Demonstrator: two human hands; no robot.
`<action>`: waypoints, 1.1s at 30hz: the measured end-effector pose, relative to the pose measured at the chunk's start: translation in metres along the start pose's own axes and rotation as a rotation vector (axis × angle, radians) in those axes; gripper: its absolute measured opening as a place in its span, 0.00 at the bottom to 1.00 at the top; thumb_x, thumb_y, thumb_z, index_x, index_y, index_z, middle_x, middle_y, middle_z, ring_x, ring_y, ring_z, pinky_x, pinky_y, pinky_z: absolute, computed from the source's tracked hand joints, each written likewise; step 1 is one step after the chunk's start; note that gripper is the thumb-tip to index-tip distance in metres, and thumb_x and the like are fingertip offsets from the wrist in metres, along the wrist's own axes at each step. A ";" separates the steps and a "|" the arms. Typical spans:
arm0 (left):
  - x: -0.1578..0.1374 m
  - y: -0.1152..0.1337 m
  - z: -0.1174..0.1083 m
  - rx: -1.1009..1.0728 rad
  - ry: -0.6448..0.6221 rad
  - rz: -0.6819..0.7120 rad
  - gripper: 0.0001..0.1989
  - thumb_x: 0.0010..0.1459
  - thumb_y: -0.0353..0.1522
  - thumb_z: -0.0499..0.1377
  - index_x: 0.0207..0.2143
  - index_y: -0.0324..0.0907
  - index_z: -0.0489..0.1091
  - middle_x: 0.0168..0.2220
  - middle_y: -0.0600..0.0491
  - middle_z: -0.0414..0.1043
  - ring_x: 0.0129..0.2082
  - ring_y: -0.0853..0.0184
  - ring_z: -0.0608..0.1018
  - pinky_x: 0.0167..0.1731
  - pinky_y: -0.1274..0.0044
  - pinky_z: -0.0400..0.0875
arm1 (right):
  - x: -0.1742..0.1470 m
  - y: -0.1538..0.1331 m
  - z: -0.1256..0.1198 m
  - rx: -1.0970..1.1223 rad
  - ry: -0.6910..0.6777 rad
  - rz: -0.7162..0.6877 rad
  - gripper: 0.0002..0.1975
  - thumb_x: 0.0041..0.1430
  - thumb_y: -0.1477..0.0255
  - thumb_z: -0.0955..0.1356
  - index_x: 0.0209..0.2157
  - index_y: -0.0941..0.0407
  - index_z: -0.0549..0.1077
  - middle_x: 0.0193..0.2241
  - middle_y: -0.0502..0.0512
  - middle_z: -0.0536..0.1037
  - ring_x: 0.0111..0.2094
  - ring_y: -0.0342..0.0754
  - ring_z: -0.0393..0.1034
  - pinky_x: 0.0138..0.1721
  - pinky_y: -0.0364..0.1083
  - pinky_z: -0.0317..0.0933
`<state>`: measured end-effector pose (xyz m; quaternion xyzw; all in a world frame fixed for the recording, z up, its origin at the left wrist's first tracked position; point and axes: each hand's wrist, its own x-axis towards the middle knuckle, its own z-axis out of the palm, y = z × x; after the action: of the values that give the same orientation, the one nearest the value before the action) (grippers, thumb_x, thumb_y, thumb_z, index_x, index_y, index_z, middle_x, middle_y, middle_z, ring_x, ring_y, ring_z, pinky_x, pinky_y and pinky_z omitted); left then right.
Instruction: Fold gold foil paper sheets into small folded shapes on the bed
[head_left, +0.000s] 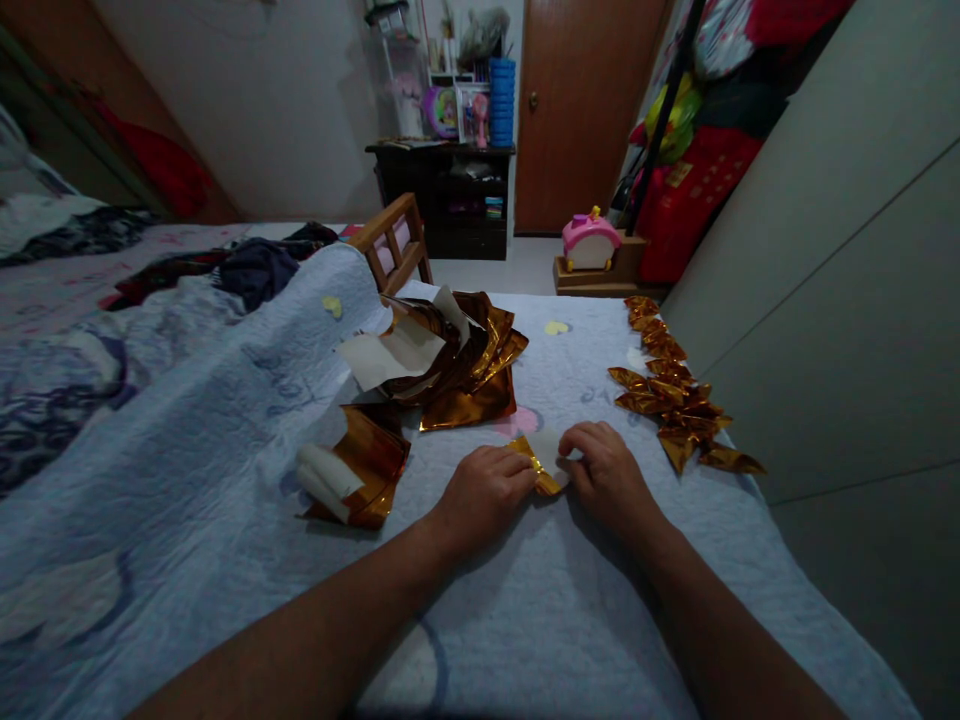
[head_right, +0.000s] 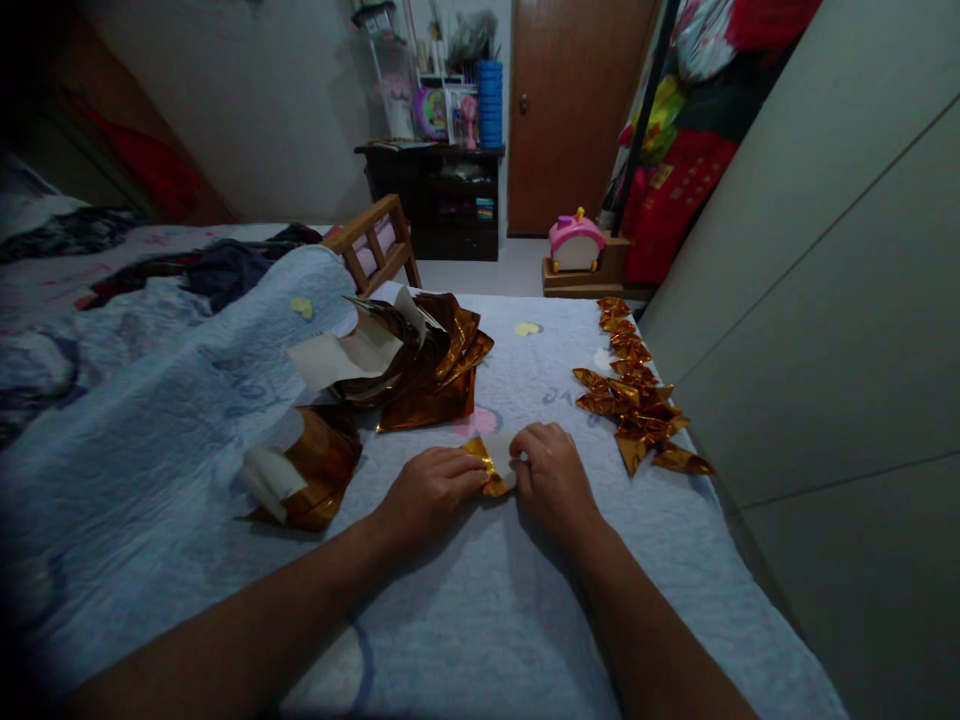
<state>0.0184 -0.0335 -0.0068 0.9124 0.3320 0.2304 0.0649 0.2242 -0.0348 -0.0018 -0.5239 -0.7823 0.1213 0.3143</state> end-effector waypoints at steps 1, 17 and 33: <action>0.000 -0.001 0.000 -0.024 0.007 -0.008 0.06 0.66 0.31 0.59 0.38 0.41 0.76 0.35 0.50 0.80 0.39 0.62 0.80 0.40 0.71 0.72 | 0.000 0.000 -0.001 -0.005 0.018 0.001 0.11 0.48 0.85 0.63 0.31 0.54 0.69 0.34 0.57 0.75 0.39 0.54 0.65 0.42 0.52 0.59; -0.001 -0.011 0.002 -0.283 0.044 -0.096 0.04 0.61 0.27 0.62 0.37 0.42 0.77 0.40 0.50 0.80 0.42 0.62 0.79 0.45 0.70 0.72 | 0.000 -0.018 -0.010 0.213 -0.373 0.079 0.04 0.56 0.77 0.68 0.29 0.56 0.70 0.26 0.49 0.73 0.28 0.44 0.65 0.30 0.43 0.55; 0.000 -0.019 -0.002 -0.445 -0.046 -0.117 0.04 0.63 0.30 0.60 0.35 0.42 0.75 0.40 0.49 0.75 0.44 0.62 0.74 0.48 0.70 0.68 | 0.001 -0.020 -0.009 0.242 -0.417 0.146 0.06 0.62 0.76 0.66 0.30 0.57 0.74 0.29 0.52 0.75 0.32 0.45 0.67 0.34 0.44 0.56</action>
<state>0.0068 -0.0184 -0.0104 0.8597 0.3238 0.2730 0.2856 0.2143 -0.0439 0.0158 -0.5011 -0.7702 0.3420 0.1968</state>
